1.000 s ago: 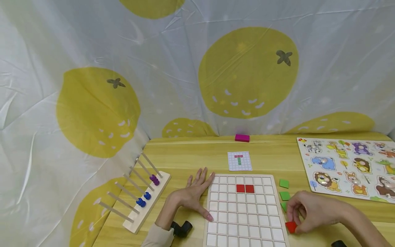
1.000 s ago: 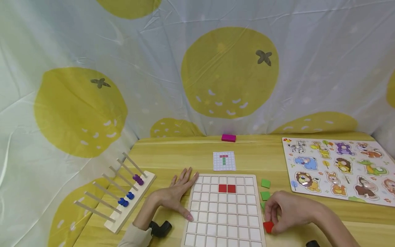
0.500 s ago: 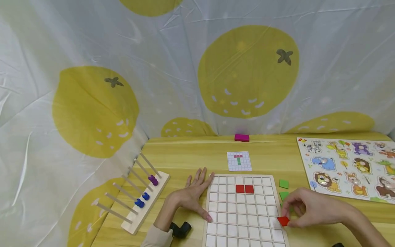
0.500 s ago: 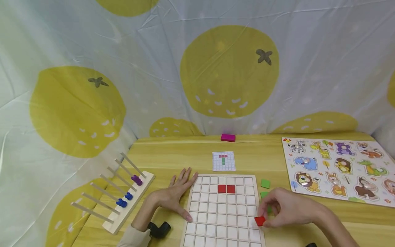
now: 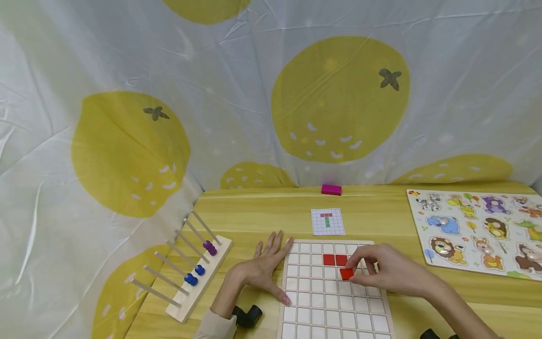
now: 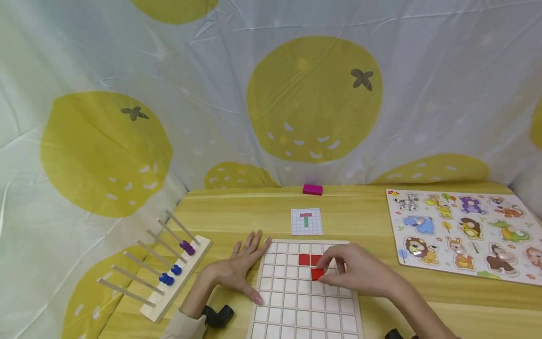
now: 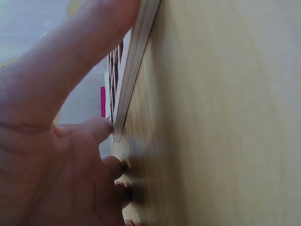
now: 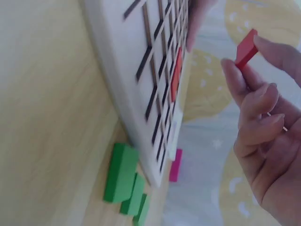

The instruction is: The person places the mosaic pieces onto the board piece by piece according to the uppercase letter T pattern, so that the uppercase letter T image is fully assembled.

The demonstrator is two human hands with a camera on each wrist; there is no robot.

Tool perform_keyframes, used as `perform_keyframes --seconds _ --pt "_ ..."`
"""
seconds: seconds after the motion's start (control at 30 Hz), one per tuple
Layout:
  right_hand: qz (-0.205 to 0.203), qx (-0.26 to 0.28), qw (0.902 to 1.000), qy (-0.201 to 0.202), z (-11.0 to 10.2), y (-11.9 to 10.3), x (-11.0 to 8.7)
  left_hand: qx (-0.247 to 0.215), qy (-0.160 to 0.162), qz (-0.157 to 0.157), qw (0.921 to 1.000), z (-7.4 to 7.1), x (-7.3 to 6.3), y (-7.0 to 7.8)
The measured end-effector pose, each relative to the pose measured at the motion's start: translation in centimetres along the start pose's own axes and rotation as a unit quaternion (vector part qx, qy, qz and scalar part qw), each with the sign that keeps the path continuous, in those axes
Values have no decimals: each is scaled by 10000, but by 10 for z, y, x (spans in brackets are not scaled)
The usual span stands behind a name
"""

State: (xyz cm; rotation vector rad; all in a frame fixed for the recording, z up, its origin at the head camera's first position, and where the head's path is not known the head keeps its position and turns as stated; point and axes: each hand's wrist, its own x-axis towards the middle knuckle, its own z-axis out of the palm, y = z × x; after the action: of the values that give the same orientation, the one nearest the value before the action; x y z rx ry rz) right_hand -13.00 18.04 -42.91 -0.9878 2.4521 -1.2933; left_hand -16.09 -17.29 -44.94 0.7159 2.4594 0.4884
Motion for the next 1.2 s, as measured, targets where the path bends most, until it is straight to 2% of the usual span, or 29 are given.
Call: perform_keyframes --seconds 0.27,0.57,0.83,1.0,1.2 --pt "418 -341 9974 479 5 -9 24 37 8 -28 10000 1 1 -1" --pt "1076 -557 9884 914 18 -12 58 40 23 -86 10000 2 1 -1" --pt "1301 -615 9851 943 30 -12 79 92 36 -138 9999 2 1 0" --pt "1599 -668 9823 714 38 -16 86 100 55 -105 9999 0 0 1" --pt "1765 -1020 9778 486 46 -14 88 89 17 -119 9999 0 1 2"
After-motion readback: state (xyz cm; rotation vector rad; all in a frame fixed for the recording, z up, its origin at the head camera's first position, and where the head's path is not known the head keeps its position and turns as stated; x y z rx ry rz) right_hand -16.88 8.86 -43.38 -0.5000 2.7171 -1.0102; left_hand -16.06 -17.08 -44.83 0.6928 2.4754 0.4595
